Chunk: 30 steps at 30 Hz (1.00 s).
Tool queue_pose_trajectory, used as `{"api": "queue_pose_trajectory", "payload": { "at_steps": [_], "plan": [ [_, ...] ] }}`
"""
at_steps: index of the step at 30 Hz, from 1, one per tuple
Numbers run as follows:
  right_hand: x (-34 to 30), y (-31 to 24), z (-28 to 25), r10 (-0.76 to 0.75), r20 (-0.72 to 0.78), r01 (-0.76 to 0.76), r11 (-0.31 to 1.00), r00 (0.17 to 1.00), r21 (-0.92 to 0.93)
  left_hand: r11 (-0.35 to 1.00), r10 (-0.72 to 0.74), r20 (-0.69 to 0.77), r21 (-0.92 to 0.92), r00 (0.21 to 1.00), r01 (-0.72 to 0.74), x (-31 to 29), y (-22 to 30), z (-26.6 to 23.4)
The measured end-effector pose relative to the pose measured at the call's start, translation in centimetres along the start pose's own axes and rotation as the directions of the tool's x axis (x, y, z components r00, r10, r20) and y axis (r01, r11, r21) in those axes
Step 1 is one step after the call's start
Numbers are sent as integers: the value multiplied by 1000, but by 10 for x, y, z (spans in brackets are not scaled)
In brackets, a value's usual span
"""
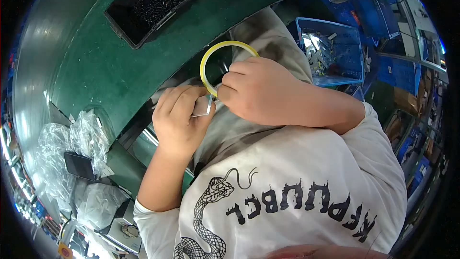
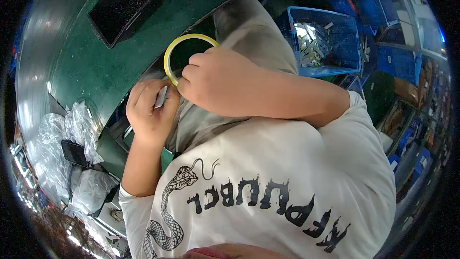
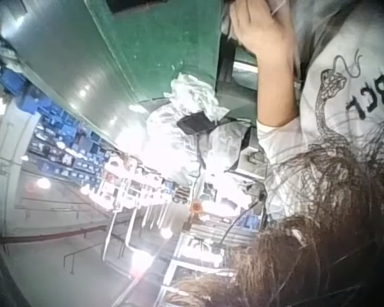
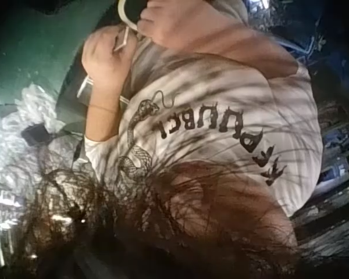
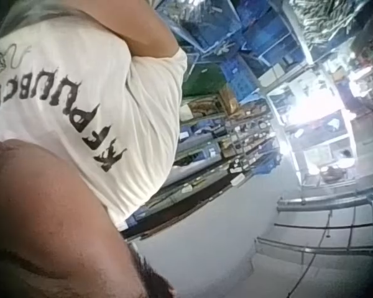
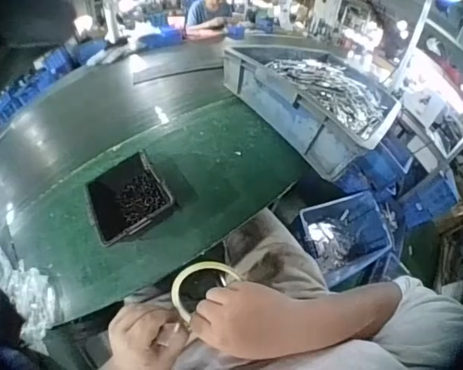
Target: Applying yellow adhesive tape to small metal or plastic components at a manufacturing workstation.
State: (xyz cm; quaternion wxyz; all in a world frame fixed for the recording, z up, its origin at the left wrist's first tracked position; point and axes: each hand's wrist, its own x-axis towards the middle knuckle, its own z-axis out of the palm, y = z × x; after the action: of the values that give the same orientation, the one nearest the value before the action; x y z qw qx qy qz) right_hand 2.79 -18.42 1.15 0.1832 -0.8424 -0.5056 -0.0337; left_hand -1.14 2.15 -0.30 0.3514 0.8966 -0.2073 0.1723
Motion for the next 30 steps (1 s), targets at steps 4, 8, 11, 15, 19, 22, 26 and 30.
{"api": "queue_pose_trajectory", "payload": {
  "at_steps": [4, 8, 11, 15, 19, 22, 26, 30],
  "plan": [
    [-1, 0, 6, -14, -6, 14, 999, 1000, 30, 1000, -26, 17, 17, 1000, 25, -2, 1, 2],
    [0, 0, 4, -2, 22, 1, 999, 1000, 46, 999, -31, 23, 10, 999, 31, -2, -1, 2],
    [0, -1, 3, 39, 59, -44, 995, 998, 92, 999, -32, 24, 1, 999, 32, -1, 0, 2],
    [0, -2, 2, 70, 35, -74, 987, 997, 142, 999, -46, -7, -25, 999, 46, -1, 0, 5],
    [0, -1, -1, 118, 4, -116, 971, 993, 207, 995, -59, -10, -76, 998, 58, 0, 2, 4],
    [0, 1, -1, 153, -6, -148, 961, 988, 232, 988, -96, 17, -117, 995, 97, -1, 2, 3],
    [-2, 2, -2, 224, -53, -205, 948, 973, 245, 946, -199, 132, -234, 971, 226, 1, 8, 1],
    [0, -3, -8, 335, 1, -326, 914, 942, 241, 908, -264, 204, -277, 943, 314, 1, 9, 1]
  ]
}}
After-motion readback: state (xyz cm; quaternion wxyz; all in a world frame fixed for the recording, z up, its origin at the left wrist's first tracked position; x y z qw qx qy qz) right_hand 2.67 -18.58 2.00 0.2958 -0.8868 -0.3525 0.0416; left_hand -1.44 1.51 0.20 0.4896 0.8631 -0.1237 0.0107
